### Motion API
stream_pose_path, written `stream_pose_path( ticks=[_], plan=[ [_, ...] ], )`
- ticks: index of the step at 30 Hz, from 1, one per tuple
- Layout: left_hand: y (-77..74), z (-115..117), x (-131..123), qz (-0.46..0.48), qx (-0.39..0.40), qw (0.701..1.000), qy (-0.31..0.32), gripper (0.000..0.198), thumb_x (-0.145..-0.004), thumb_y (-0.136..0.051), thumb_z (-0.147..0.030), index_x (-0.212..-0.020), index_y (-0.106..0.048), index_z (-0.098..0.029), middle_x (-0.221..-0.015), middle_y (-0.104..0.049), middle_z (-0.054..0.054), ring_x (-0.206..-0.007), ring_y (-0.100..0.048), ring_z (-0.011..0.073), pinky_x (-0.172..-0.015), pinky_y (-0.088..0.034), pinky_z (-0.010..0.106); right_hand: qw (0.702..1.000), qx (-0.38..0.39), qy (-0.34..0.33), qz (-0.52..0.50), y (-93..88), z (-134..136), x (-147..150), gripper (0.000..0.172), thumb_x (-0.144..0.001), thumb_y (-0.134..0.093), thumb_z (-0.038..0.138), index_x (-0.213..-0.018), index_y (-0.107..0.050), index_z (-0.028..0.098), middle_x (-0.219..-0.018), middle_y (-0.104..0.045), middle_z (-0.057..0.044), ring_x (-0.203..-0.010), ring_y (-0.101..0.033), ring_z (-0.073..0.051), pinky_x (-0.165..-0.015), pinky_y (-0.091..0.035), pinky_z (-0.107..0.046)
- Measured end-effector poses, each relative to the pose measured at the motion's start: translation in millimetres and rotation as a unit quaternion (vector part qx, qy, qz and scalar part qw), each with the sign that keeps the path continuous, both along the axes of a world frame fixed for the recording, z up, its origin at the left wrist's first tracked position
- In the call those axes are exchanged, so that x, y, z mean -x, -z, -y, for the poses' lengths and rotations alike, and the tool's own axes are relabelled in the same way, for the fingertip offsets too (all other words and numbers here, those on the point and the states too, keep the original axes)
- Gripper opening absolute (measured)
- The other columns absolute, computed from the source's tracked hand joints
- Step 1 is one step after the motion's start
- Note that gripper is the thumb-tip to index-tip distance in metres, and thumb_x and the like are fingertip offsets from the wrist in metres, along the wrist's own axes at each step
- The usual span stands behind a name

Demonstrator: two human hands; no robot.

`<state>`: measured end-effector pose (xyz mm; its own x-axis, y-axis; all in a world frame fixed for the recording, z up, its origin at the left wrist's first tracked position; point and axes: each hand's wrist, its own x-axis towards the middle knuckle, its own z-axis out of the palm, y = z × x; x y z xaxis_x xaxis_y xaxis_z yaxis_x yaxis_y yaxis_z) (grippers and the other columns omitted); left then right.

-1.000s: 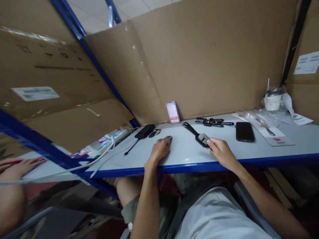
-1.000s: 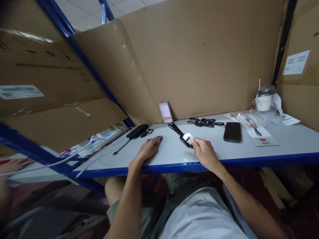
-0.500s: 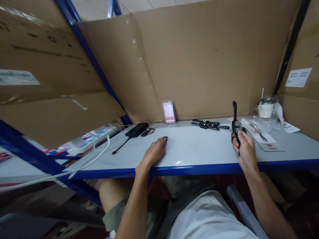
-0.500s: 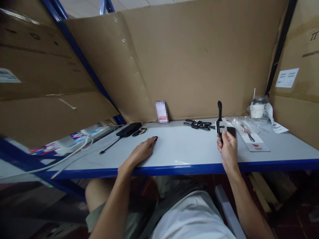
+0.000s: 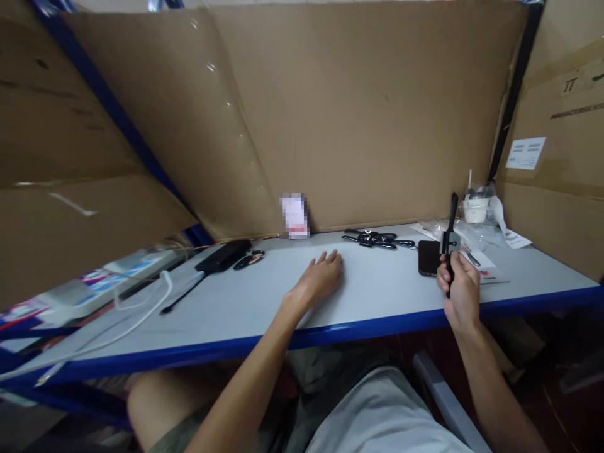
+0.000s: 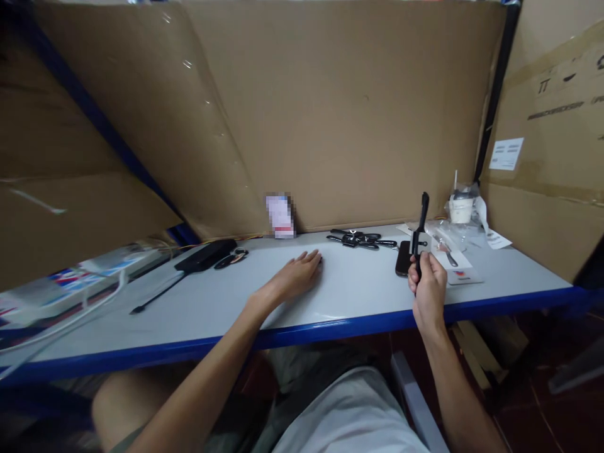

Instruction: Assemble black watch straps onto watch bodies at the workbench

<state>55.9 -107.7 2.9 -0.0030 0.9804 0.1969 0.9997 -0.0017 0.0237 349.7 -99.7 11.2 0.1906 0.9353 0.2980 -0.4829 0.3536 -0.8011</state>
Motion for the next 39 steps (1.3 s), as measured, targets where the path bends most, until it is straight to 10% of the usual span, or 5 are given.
stream_pose_path(
  ticks=[7, 15, 28, 34, 39],
  plan=[
    [-8.3, -65.7, -116.4, -0.027, -0.004, 0.957, 0.290, 0.075, -0.080, -0.043, -0.007, -0.154, -0.030, -0.012, -0.162, -0.030, 0.014, -0.151, -0.027, 0.0246, -0.121, -0.027, 0.046, 0.999, 0.000, -0.024, 0.021, 2.8, 2.0, 6.1, 0.039, -0.083, -0.069, 0.053, -0.072, -0.058, 0.017, -0.050, -0.040, 0.008, -0.041, -0.028, -0.004, -0.035, -0.020, -0.016],
    [-14.7, -67.0, -139.5, -0.045, 0.008, 0.964, 0.263, 0.062, -0.084, -0.042, -0.005, -0.146, -0.042, -0.008, -0.154, -0.044, 0.016, -0.146, -0.037, 0.0270, -0.120, -0.031, 0.045, 0.999, -0.005, -0.041, 0.029, 2.3, 1.9, 5.0, 0.041, -0.080, -0.072, 0.054, -0.070, -0.056, 0.018, -0.053, -0.041, 0.008, -0.041, -0.030, -0.003, -0.033, -0.021, -0.014],
    [3.6, 74.7, 30.5, -0.065, -0.004, 0.997, 0.048, 0.061, -0.085, -0.040, -0.010, -0.146, -0.046, -0.012, -0.152, -0.047, 0.015, -0.141, -0.045, 0.0271, -0.115, -0.040, 0.042, 0.981, -0.011, -0.087, 0.175, 6.0, -0.3, 5.5, 0.044, -0.086, -0.062, 0.060, -0.071, -0.054, 0.019, -0.048, -0.039, 0.008, -0.040, -0.029, -0.005, -0.034, -0.020, -0.016],
    [14.7, 83.9, 126.3, 0.059, -0.016, 0.998, -0.007, 0.057, -0.096, -0.031, -0.035, -0.142, -0.050, -0.010, -0.151, -0.049, 0.014, -0.141, -0.046, 0.0250, -0.119, -0.035, 0.040, 0.950, -0.025, -0.119, 0.288, 3.7, 2.3, 7.2, 0.049, -0.085, -0.057, 0.066, -0.070, -0.050, 0.020, -0.047, -0.038, 0.008, -0.039, -0.032, -0.006, -0.036, -0.021, -0.018],
    [1.3, 53.2, 108.7, 0.020, -0.055, 0.998, -0.023, 0.053, -0.093, -0.037, -0.035, -0.137, -0.054, -0.010, -0.153, -0.046, 0.017, -0.142, -0.044, 0.0297, -0.117, -0.036, 0.047, 0.945, -0.034, -0.109, 0.306, 4.1, 3.3, 7.4, 0.049, -0.086, -0.054, 0.067, -0.069, -0.046, 0.021, -0.048, -0.038, 0.008, -0.040, -0.032, -0.007, -0.037, -0.022, -0.019]
  ],
)
